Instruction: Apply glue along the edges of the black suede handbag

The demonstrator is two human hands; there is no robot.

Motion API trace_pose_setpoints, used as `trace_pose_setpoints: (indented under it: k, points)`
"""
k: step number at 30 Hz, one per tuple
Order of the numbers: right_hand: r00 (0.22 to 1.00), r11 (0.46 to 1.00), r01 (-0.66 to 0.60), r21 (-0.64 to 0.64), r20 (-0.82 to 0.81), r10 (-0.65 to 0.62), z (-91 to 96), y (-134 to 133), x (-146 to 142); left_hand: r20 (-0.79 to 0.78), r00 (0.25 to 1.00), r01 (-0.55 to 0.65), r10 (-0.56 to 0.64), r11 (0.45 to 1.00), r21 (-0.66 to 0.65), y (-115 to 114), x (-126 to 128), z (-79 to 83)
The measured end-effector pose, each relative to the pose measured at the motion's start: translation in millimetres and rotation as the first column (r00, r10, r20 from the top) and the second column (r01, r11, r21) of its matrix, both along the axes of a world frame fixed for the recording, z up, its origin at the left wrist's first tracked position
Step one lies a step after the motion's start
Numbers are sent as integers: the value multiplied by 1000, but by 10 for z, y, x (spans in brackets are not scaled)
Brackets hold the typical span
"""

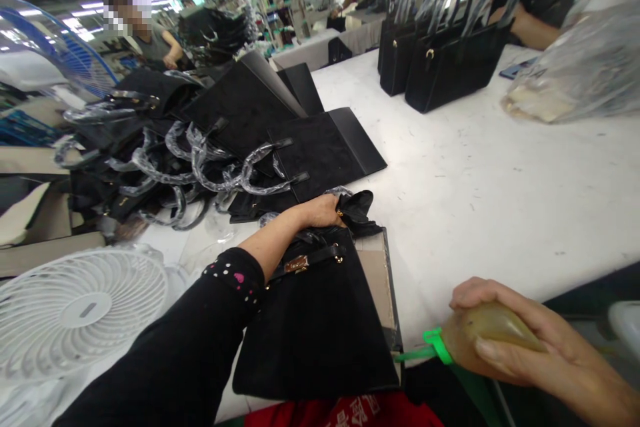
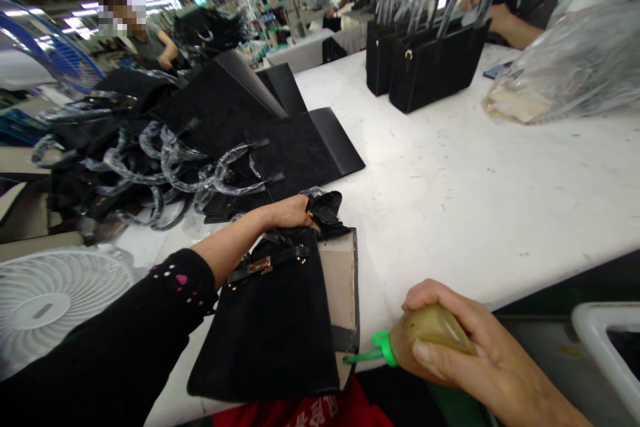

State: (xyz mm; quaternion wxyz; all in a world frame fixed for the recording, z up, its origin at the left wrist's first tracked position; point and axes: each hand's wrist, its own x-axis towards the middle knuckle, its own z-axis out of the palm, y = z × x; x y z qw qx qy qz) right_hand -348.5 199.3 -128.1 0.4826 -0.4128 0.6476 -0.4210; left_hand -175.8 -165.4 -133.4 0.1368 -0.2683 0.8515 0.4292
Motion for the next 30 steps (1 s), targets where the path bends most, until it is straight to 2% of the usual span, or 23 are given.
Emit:
trace_pose_setpoints:
  k: [2,4,9,14,18,21,24,27,30]
  points:
    - [998,1000,-22,-20,-52,21,57,-19,38,-15,1000,-5,5,1000,-27,61,31,81]
    - [995,997,-38,-67,-95,32,106,-37,62,-36,999,-21,19,997,-72,137,77,229]
    - [982,972,-39,-231,-187,-5,133,-58,90,-86,994,-91,72,966,-241,320,256,825]
    - [923,921,-39,-388,-368,-116,95,-105,68,-166,979,-187,122,864,-467,452,472,1440]
    - [889,891,-46,-452,-426,-170,100,-207,45,-227,966,-236,121,770,-593,629,635,1785]
    - [893,882,-46,-469,-414,-174,67,-282,28,-237,966,-243,98,650,-720,876,748,1897]
    - [916,880,-50,-472,-372,-148,-9,-328,9,-223,973,-222,65,544,-809,1219,841,1876]
    - [938,889,-39,-457,-323,-125,-85,-330,2,-242,970,-212,9,516,-830,1568,887,1780]
    - [966,913,9,-407,-232,-112,-144,-285,5,-238,969,-181,-59,482,-857,1778,869,1711]
